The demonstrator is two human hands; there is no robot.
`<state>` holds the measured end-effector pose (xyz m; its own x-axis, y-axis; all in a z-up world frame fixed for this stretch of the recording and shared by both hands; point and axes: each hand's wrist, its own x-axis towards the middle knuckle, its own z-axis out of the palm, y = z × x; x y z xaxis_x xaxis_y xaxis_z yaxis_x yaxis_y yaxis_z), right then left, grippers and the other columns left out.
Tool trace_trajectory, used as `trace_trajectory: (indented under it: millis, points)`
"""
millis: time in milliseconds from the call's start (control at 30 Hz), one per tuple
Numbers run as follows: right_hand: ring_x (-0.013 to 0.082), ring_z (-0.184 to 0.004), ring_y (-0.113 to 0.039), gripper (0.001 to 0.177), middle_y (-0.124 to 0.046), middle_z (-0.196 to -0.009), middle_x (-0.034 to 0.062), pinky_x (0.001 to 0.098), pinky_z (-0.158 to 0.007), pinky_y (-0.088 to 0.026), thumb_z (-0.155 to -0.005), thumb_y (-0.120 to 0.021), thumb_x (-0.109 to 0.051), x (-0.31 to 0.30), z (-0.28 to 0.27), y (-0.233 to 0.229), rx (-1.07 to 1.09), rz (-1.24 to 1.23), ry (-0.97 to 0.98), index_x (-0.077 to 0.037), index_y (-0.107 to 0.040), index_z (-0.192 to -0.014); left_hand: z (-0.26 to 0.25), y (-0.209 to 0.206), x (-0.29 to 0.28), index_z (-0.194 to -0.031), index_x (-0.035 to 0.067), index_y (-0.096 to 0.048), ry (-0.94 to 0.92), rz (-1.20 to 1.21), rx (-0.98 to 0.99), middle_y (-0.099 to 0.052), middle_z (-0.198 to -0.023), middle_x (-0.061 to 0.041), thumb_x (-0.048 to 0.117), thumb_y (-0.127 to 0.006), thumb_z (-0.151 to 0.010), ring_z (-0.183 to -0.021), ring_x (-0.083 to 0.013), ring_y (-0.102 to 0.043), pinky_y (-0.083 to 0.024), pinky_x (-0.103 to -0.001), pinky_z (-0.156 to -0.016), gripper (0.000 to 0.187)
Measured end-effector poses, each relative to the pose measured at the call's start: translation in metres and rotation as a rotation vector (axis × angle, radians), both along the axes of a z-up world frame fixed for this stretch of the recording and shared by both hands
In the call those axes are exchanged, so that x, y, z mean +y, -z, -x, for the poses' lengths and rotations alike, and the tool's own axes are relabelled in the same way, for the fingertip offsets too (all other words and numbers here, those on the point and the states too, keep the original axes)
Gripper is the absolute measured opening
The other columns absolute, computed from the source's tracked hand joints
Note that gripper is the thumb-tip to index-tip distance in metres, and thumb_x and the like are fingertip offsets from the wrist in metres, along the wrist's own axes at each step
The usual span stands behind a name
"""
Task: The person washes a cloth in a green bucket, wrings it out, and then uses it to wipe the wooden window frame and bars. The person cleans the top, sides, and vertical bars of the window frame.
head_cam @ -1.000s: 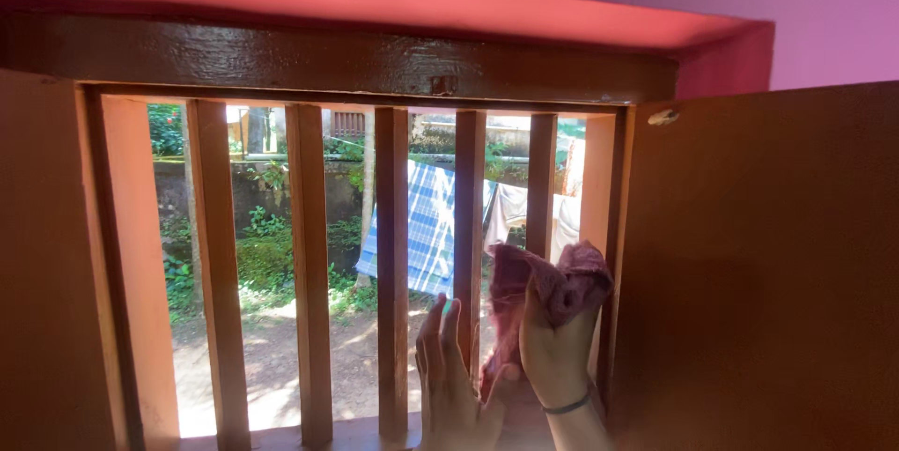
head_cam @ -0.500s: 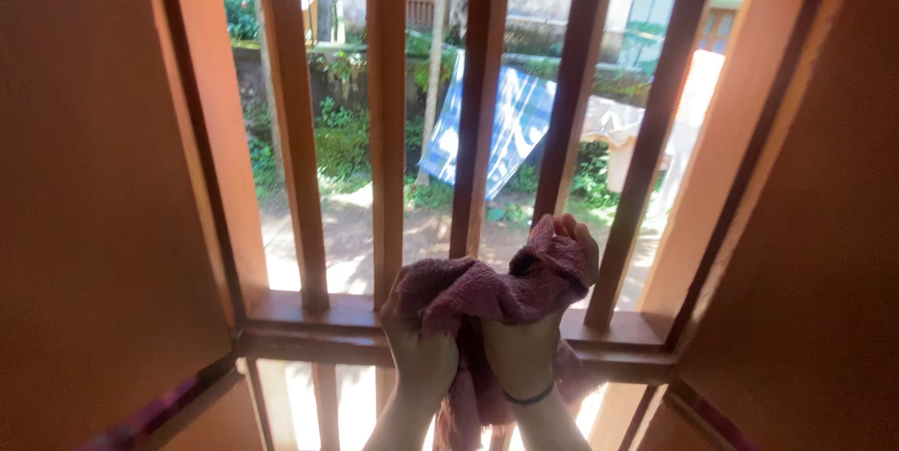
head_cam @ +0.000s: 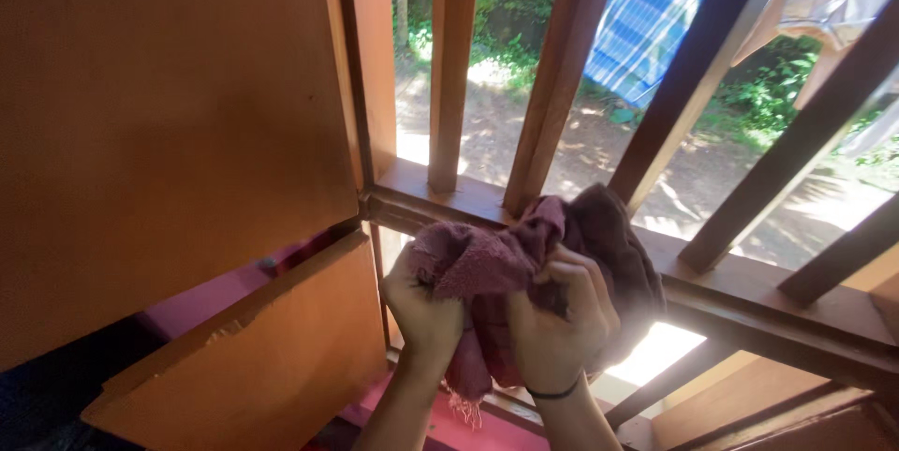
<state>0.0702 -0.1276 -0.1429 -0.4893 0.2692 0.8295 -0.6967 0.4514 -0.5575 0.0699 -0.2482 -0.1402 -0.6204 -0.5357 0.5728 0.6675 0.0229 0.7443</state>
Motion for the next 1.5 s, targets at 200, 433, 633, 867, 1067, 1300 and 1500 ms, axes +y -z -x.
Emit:
trace_trajectory:
  millis: [200,433,633,867,1067,1300,1500]
  points:
    - [0.0423,-0.112,-0.067,0.037,-0.065,-0.123,0.0287,0.0428,-0.097,-0.054,-0.086,-0.066,-0.012,-0.055,0.032,-0.065,0.260,-0.615,0.020,0.010,-0.067,-0.115,0.031,-0.004,-0.051,-0.111,-0.003,-0.067,-0.399,0.210,-0.016,-0.073,-0.092,-0.009,-0.005,-0.069,-0.084,-0.084,-0.0155,-0.070,-0.057,-0.029,-0.079,0.028]
    - [0.0349,-0.068,-0.067,0.024,-0.067,-0.070,0.0185,0.0485,-0.065,-0.052,-0.087,-0.063,-0.020,-0.077,0.074,-0.048,-0.098,-1.099,-0.012,-0.004,-0.068,-0.070,0.040,-0.003,-0.058,-0.099,0.001,-0.058,-0.622,0.444,0.206,-0.059,-0.103,-0.015,-0.006,-0.072,-0.088,-0.101,-0.0290,-0.064,-0.055,-0.038,-0.086,0.019]
    - [0.0335,-0.057,-0.064,0.023,-0.063,-0.060,0.0160,0.0453,-0.052,-0.048,-0.074,-0.067,-0.024,-0.080,0.103,-0.046,0.020,-1.078,-0.055,-0.009,-0.064,-0.058,0.040,0.000,-0.063,-0.099,0.002,-0.062,-0.356,0.412,0.161,-0.067,-0.107,-0.011,0.003,-0.073,-0.097,-0.106,-0.0261,-0.070,-0.058,-0.034,-0.092,0.011]
    - [0.0327,-0.059,-0.065,0.021,-0.062,-0.058,0.0148,0.0445,-0.054,-0.048,-0.068,-0.067,-0.025,-0.076,0.104,-0.036,-0.158,-1.213,-0.001,-0.011,-0.062,-0.054,0.044,0.003,-0.054,-0.124,-0.004,-0.062,-0.247,0.570,0.180,-0.064,-0.132,-0.022,0.029,-0.055,-0.107,-0.126,-0.0371,-0.063,-0.049,-0.046,-0.114,0.038]
    - [0.0301,-0.061,-0.066,0.015,-0.065,-0.065,0.0139,0.0421,-0.059,-0.050,-0.077,-0.062,-0.017,-0.075,0.103,-0.027,-0.070,-1.127,0.036,-0.009,-0.064,-0.064,0.059,0.015,-0.062,-0.128,-0.010,-0.060,-0.265,0.722,0.234,-0.059,-0.135,-0.028,0.046,-0.043,-0.107,-0.132,-0.0457,-0.057,-0.044,-0.054,-0.120,0.062]
    - [0.0294,-0.062,-0.066,0.010,-0.065,-0.065,0.0138,0.0422,-0.059,-0.050,-0.073,-0.062,-0.017,-0.082,0.108,-0.036,-0.198,-1.155,0.067,-0.010,-0.065,-0.066,0.104,0.034,-0.067,-0.123,-0.012,-0.064,-0.393,0.744,0.364,-0.064,-0.123,-0.029,0.053,-0.024,-0.105,-0.121,-0.0447,-0.062,-0.051,-0.056,-0.112,0.078]
    - [0.0301,-0.064,-0.066,0.011,-0.065,-0.065,0.0135,0.0423,-0.061,-0.052,-0.074,-0.062,-0.016,-0.087,0.108,-0.037,-0.269,-1.158,0.101,-0.009,-0.063,-0.066,0.104,0.036,-0.063,-0.122,-0.007,-0.067,-0.434,0.665,0.310,-0.065,-0.121,-0.026,0.057,-0.016,-0.104,-0.121,-0.0431,-0.063,-0.051,-0.054,-0.109,0.084]
